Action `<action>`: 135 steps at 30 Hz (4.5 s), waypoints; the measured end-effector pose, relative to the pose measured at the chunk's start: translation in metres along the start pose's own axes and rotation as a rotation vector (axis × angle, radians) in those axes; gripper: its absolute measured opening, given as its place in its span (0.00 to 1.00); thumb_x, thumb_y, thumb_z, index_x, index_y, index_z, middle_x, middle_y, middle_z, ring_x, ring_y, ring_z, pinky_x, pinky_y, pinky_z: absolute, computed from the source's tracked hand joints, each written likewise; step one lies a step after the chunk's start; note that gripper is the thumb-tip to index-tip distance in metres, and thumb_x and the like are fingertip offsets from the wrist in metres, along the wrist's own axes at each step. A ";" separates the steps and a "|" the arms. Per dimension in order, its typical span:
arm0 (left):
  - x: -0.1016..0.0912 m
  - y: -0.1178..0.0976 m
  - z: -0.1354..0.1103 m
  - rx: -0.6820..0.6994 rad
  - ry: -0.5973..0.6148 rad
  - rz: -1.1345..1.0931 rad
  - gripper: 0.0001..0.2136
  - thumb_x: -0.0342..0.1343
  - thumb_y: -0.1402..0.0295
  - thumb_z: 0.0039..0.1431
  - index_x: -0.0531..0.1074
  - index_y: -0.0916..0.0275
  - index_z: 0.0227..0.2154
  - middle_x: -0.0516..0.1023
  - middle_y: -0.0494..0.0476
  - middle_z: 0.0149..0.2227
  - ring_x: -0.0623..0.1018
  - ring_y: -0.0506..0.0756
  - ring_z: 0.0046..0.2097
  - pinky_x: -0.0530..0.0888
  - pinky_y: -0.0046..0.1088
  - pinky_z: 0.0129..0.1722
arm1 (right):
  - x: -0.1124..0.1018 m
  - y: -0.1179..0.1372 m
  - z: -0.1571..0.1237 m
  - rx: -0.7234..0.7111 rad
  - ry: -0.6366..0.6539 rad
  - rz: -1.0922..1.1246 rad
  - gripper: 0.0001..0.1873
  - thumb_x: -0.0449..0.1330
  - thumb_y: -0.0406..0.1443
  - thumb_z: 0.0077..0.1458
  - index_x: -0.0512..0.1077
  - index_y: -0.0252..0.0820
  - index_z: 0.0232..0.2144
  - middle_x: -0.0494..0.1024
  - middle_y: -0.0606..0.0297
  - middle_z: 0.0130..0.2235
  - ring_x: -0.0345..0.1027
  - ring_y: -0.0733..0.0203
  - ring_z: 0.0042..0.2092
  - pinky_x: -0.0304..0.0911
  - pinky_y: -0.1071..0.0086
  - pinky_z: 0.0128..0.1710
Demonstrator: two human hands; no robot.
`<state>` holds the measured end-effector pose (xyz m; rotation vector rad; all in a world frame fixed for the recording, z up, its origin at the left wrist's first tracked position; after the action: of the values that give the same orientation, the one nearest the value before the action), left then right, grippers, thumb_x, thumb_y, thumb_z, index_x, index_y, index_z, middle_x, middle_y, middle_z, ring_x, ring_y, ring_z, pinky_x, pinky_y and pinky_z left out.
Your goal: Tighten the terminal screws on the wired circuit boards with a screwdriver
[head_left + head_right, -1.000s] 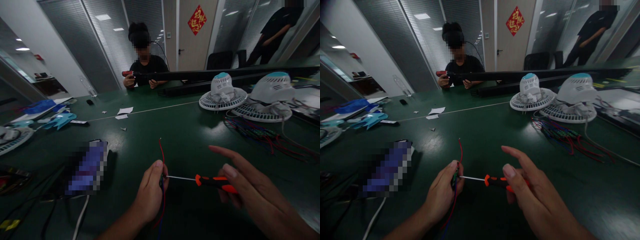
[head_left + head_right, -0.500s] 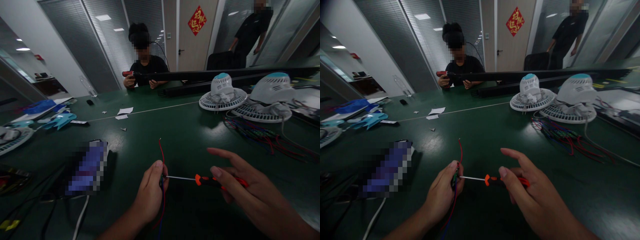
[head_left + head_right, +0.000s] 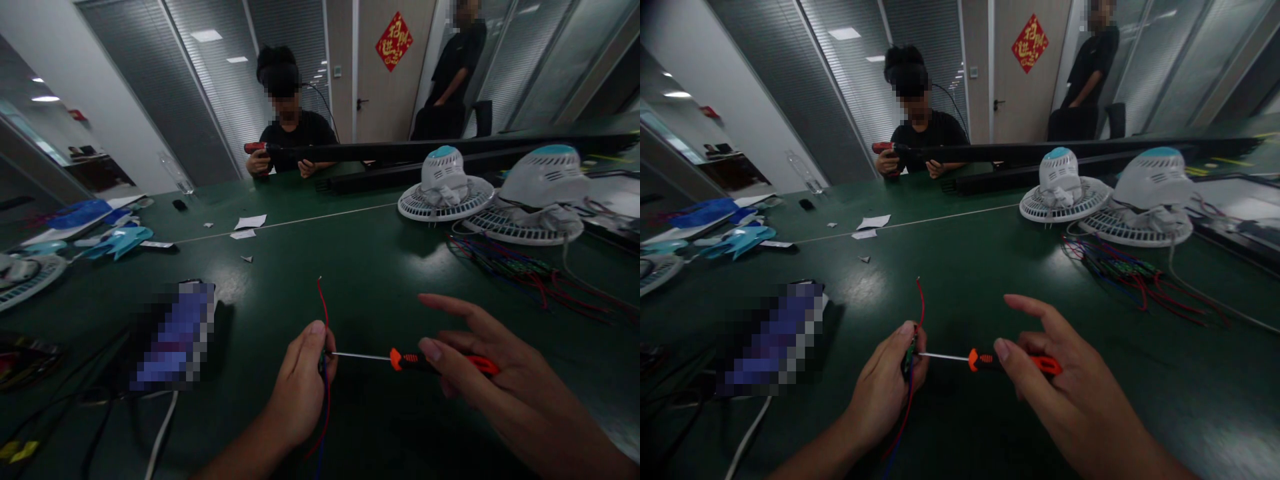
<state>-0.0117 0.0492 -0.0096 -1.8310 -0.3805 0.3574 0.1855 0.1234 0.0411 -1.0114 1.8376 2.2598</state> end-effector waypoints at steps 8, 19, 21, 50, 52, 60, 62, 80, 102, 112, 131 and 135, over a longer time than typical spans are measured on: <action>0.000 0.001 0.000 -0.013 0.012 -0.009 0.21 0.42 0.50 0.63 0.68 0.61 0.25 0.62 0.48 0.19 0.63 0.49 0.24 0.63 0.25 0.26 | 0.001 -0.006 -0.003 0.037 0.009 0.039 0.30 0.53 0.53 0.58 0.64 0.43 0.56 0.79 0.64 0.27 0.72 0.59 0.24 0.67 0.69 0.20; 0.000 0.000 0.000 0.011 0.002 -0.012 0.22 0.45 0.47 0.60 0.68 0.62 0.24 0.62 0.47 0.16 0.63 0.49 0.20 0.63 0.25 0.22 | 0.001 -0.011 -0.003 0.116 0.037 -0.018 0.33 0.46 0.55 0.61 0.62 0.44 0.60 0.67 0.74 0.15 0.65 0.61 0.18 0.61 0.71 0.15; 0.000 0.000 0.000 0.008 0.006 -0.012 0.22 0.45 0.48 0.60 0.69 0.62 0.25 0.62 0.47 0.17 0.64 0.49 0.21 0.63 0.25 0.22 | 0.002 -0.006 -0.002 0.077 0.032 -0.031 0.32 0.48 0.54 0.61 0.62 0.41 0.59 0.66 0.74 0.15 0.65 0.62 0.17 0.62 0.70 0.16; 0.000 0.003 0.004 0.015 0.023 -0.064 0.21 0.45 0.49 0.61 0.68 0.62 0.25 0.62 0.47 0.17 0.62 0.48 0.20 0.61 0.24 0.21 | 0.003 -0.022 -0.006 0.156 0.086 0.027 0.34 0.40 0.55 0.63 0.53 0.49 0.65 0.74 0.70 0.20 0.69 0.60 0.21 0.66 0.69 0.19; 0.000 0.003 0.003 0.013 0.022 -0.050 0.21 0.45 0.49 0.61 0.68 0.62 0.25 0.62 0.47 0.17 0.62 0.49 0.20 0.61 0.24 0.21 | 0.003 -0.018 -0.003 0.164 0.081 -0.020 0.37 0.42 0.57 0.61 0.55 0.45 0.65 0.71 0.72 0.16 0.67 0.60 0.19 0.63 0.70 0.16; 0.000 0.004 0.003 0.001 0.007 -0.051 0.21 0.45 0.49 0.60 0.68 0.62 0.25 0.61 0.47 0.17 0.62 0.49 0.21 0.61 0.25 0.23 | 0.004 -0.007 0.002 0.074 0.045 -0.026 0.36 0.49 0.54 0.60 0.59 0.38 0.62 0.72 0.71 0.19 0.66 0.62 0.18 0.63 0.71 0.15; 0.000 0.003 0.003 -0.003 0.002 -0.045 0.21 0.45 0.49 0.60 0.68 0.62 0.24 0.61 0.47 0.17 0.62 0.49 0.21 0.62 0.25 0.23 | 0.004 -0.008 0.001 0.066 0.046 -0.018 0.34 0.50 0.54 0.59 0.60 0.41 0.60 0.74 0.70 0.20 0.67 0.62 0.19 0.65 0.70 0.16; 0.000 0.003 0.003 0.006 0.023 -0.074 0.22 0.45 0.48 0.60 0.68 0.62 0.25 0.61 0.46 0.16 0.62 0.49 0.19 0.62 0.24 0.21 | 0.000 -0.001 0.002 0.056 0.028 -0.002 0.33 0.54 0.53 0.56 0.62 0.45 0.59 0.79 0.62 0.25 0.75 0.51 0.26 0.65 0.66 0.15; 0.000 0.002 0.002 0.005 0.017 -0.040 0.22 0.45 0.48 0.60 0.68 0.61 0.24 0.62 0.47 0.16 0.62 0.49 0.20 0.61 0.25 0.22 | 0.003 -0.004 0.000 0.034 0.049 -0.012 0.31 0.52 0.51 0.60 0.63 0.41 0.59 0.78 0.66 0.23 0.69 0.60 0.19 0.66 0.68 0.17; 0.001 0.003 0.002 -0.001 0.016 -0.069 0.21 0.45 0.49 0.60 0.68 0.62 0.25 0.61 0.46 0.16 0.62 0.49 0.19 0.61 0.25 0.22 | 0.001 -0.001 0.001 -0.007 0.028 -0.046 0.29 0.52 0.51 0.59 0.63 0.42 0.57 0.80 0.65 0.25 0.71 0.57 0.23 0.66 0.66 0.19; -0.001 0.004 0.002 0.023 0.016 -0.052 0.22 0.46 0.48 0.60 0.68 0.62 0.24 0.61 0.47 0.16 0.62 0.49 0.20 0.62 0.25 0.21 | 0.003 -0.002 -0.001 -0.016 0.048 -0.104 0.30 0.49 0.51 0.61 0.64 0.40 0.59 0.72 0.71 0.18 0.66 0.62 0.17 0.61 0.70 0.16; -0.001 0.004 0.002 0.025 0.029 -0.063 0.21 0.45 0.49 0.61 0.68 0.62 0.25 0.61 0.47 0.17 0.62 0.49 0.20 0.62 0.25 0.22 | 0.003 0.000 -0.001 -0.036 0.050 -0.096 0.28 0.49 0.50 0.62 0.63 0.42 0.58 0.75 0.71 0.20 0.67 0.62 0.19 0.62 0.69 0.18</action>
<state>-0.0132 0.0495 -0.0144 -1.7940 -0.4107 0.2908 0.1838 0.1218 0.0397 -1.1456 1.7325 2.2393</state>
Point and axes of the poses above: each hand's wrist, its own z-axis towards the middle knuckle, its own x-axis out of the palm, y = z × x, the point moved 4 cm from there along z, towards the middle knuckle
